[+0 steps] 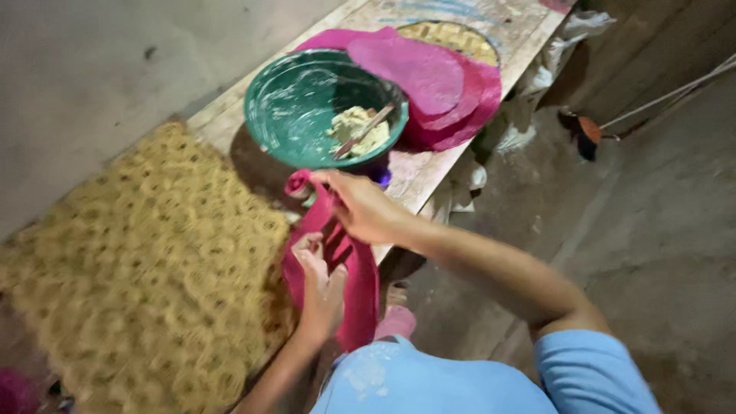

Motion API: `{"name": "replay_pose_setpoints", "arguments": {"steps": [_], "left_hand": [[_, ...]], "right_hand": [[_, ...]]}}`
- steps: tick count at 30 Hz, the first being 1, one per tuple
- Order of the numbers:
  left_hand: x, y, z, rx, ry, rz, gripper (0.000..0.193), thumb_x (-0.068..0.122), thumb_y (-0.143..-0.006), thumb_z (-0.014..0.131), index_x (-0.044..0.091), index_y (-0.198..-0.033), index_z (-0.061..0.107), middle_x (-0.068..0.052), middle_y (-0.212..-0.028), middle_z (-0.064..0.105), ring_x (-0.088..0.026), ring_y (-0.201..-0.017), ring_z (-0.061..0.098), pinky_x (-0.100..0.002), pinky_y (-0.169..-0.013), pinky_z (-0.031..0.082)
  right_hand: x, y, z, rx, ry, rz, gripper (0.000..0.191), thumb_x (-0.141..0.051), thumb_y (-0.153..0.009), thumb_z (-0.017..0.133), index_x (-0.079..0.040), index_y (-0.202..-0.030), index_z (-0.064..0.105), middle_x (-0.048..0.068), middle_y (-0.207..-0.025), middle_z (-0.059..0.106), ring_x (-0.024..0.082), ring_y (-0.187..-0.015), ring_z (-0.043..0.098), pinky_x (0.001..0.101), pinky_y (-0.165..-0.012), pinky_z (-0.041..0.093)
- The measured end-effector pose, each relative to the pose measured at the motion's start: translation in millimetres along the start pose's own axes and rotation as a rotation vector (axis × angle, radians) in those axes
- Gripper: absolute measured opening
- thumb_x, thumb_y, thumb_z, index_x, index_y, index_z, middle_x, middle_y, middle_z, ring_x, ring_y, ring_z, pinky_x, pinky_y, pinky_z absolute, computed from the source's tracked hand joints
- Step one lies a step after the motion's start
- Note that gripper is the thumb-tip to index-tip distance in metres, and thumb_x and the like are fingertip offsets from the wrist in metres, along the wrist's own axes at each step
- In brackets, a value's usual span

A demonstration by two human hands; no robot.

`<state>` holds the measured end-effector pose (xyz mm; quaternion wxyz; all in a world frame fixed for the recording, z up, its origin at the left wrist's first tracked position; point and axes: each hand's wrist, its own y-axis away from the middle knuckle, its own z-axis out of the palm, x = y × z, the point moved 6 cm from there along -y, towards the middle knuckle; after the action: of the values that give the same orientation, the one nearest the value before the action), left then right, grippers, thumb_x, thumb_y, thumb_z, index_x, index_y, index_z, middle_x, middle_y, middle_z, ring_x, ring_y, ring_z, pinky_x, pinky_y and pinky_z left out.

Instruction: The person arranges pre-formed noodle coils on pink circular mats and then uses a manual press to extrude fresh noodle strands into spiral shapes on a pink mat. They repeatedly load dough into the press, squeeze it, and wipe the tool clean between cycles.

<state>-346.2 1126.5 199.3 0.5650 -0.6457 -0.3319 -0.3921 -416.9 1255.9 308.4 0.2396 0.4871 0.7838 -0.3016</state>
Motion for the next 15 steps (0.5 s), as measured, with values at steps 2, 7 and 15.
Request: {"name": "replay_pose_setpoints", "arguments": {"steps": [2,7,15], "left_hand": [[-27.3,-46.3,23.0,0.018,0.12,-0.016,0.063,-0.001,-0.091,0.052,-0.004,-0.147,0.022,-0.025,-0.15,0.035,-0.037,-0.146,0.035,-0.053,-0.126,0.022],[-75.4,-150.3,22.4,0.213,0.167,-0.094,0.059,0.005,-0.092,0.052,0.0,-0.144,0.024,-0.022,-0.147,0.043,-0.033,-0.135,0.048,-0.046,-0.115,0.041],[-126.5,-265.5,132.3,0.347,0.042,-0.162,0.053,-0.003,-0.092,0.049,-0.001,-0.143,0.033,-0.019,-0.146,0.048,-0.028,-0.13,0.051,-0.043,-0.109,0.041]], "right_hand": [[61.1,-38.2,-43.8,0.046,0.313,-0.109,0.059,-0.002,-0.086,0.061,-0.004,-0.144,0.048,0.029,-0.124,0.062,0.047,-0.104,0.064,0.0527,-0.084,0.051],[257.2,-157.5,-207.7,0.231,0.23,-0.014,0.058,0.011,-0.082,0.049,-0.007,-0.135,0.063,0.02,-0.116,0.068,0.036,-0.097,0.064,0.0431,-0.083,0.055],[653.4,-230.4,-334.8,0.507,0.13,0.23,0.041,-0.005,-0.088,0.07,-0.005,-0.129,0.068,0.02,-0.109,0.073,0.032,-0.101,0.07,0.0407,-0.089,0.054]]}}
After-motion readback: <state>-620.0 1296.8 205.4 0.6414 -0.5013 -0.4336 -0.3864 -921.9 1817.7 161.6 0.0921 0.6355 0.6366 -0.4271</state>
